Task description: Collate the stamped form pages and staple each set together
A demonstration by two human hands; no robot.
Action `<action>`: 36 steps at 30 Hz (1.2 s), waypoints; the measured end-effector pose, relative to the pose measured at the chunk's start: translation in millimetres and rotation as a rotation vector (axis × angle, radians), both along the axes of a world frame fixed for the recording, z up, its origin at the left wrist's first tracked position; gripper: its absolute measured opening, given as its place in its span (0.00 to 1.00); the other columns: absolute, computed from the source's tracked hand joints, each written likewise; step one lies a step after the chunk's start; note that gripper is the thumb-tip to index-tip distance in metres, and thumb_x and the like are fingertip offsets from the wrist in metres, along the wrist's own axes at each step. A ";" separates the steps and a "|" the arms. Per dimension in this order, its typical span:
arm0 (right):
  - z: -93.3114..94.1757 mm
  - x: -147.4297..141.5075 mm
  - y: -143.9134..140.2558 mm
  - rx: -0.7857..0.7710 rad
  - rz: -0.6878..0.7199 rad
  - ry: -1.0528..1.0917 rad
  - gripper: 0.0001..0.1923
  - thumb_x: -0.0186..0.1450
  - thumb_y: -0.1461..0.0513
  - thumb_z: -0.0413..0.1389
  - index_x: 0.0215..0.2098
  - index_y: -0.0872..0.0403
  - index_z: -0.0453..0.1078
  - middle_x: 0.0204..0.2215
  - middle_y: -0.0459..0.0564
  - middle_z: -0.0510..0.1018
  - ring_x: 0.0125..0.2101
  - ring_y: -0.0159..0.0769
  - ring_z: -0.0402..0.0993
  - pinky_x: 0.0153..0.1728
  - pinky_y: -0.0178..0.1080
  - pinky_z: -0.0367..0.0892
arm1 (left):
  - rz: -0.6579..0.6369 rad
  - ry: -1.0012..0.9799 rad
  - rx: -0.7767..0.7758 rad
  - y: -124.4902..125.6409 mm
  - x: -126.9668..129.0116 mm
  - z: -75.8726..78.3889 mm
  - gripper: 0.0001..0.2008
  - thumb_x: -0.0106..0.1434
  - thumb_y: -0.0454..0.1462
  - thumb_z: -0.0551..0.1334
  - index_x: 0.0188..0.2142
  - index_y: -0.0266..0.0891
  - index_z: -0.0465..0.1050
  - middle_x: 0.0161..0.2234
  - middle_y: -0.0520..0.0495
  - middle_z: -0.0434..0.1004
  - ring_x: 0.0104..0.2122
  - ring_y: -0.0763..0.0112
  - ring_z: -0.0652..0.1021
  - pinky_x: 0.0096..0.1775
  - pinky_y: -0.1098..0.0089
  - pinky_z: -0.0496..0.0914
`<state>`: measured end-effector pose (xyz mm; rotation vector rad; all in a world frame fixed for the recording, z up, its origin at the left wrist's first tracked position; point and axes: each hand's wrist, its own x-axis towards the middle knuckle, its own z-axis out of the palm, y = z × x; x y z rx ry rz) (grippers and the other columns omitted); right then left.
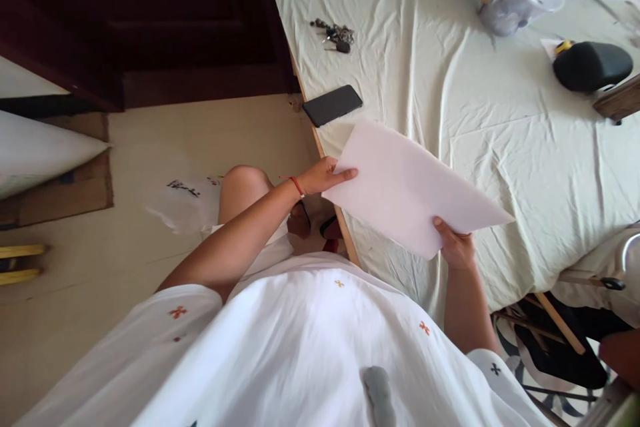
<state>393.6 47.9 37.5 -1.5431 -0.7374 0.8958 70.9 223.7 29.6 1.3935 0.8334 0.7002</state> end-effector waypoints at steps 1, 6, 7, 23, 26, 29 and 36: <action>-1.4 -1.0 -0.5 -0.014 -0.011 0.039 0.27 0.49 0.56 0.75 0.46 0.52 0.78 0.43 0.50 0.84 0.47 0.41 0.80 0.49 0.45 0.77 | -0.010 -0.009 -0.042 -2.5 1.2 -0.5 0.22 0.54 0.56 0.70 0.27 0.37 0.77 0.23 0.48 0.75 0.23 0.69 0.74 0.25 0.70 0.67; -5.6 -8.6 -3.8 -0.084 -0.055 0.147 0.26 0.48 0.56 0.75 0.44 0.52 0.79 0.42 0.50 0.85 0.44 0.43 0.82 0.44 0.44 0.79 | -0.040 -0.038 -0.210 -9.6 4.6 -8.1 0.29 0.52 0.62 0.69 0.26 0.37 0.76 0.24 0.45 0.78 0.23 0.67 0.75 0.25 0.69 0.68; -5.6 -10.2 -4.4 -0.084 -0.065 0.153 0.26 0.48 0.56 0.75 0.44 0.52 0.79 0.43 0.50 0.85 0.44 0.44 0.82 0.44 0.45 0.80 | -0.038 -0.046 -0.242 -10.6 4.1 -9.8 0.30 0.51 0.63 0.69 0.27 0.36 0.77 0.25 0.45 0.79 0.23 0.67 0.76 0.25 0.69 0.69; -6.3 -21.4 -14.0 -0.065 -0.163 0.237 0.27 0.47 0.57 0.76 0.45 0.50 0.80 0.45 0.49 0.85 0.44 0.43 0.82 0.46 0.45 0.80 | -0.065 -0.084 -0.262 -35.4 -5.4 -9.1 0.27 0.50 0.56 0.73 0.37 0.35 0.82 0.34 0.44 0.84 0.32 0.65 0.79 0.36 0.69 0.74; -9.7 -8.8 -20.6 -0.105 -0.065 0.197 0.26 0.48 0.53 0.76 0.44 0.51 0.80 0.41 0.52 0.85 0.42 0.47 0.83 0.46 0.50 0.80 | -0.090 -0.007 -0.195 -34.3 -9.5 -11.8 0.27 0.54 0.57 0.70 0.34 0.34 0.80 0.30 0.46 0.81 0.29 0.68 0.77 0.33 0.70 0.72; -9.2 17.4 -22.9 -0.125 0.048 0.110 0.23 0.53 0.49 0.73 0.41 0.51 0.80 0.39 0.54 0.85 0.40 0.49 0.83 0.46 0.53 0.79 | -0.157 0.046 -0.135 -30.9 -12.5 -9.7 0.26 0.56 0.57 0.67 0.33 0.33 0.79 0.29 0.47 0.80 0.28 0.70 0.75 0.32 0.71 0.70; 35.2 57.3 6.6 -0.133 0.303 -0.376 0.32 0.57 0.52 0.71 0.58 0.46 0.72 0.49 0.51 0.83 0.52 0.47 0.79 0.59 0.54 0.70 | -0.375 0.194 0.129 -22.2 -0.6 19.0 0.20 0.61 0.50 0.63 0.26 0.34 0.74 0.21 0.54 0.67 0.22 0.76 0.66 0.26 0.74 0.58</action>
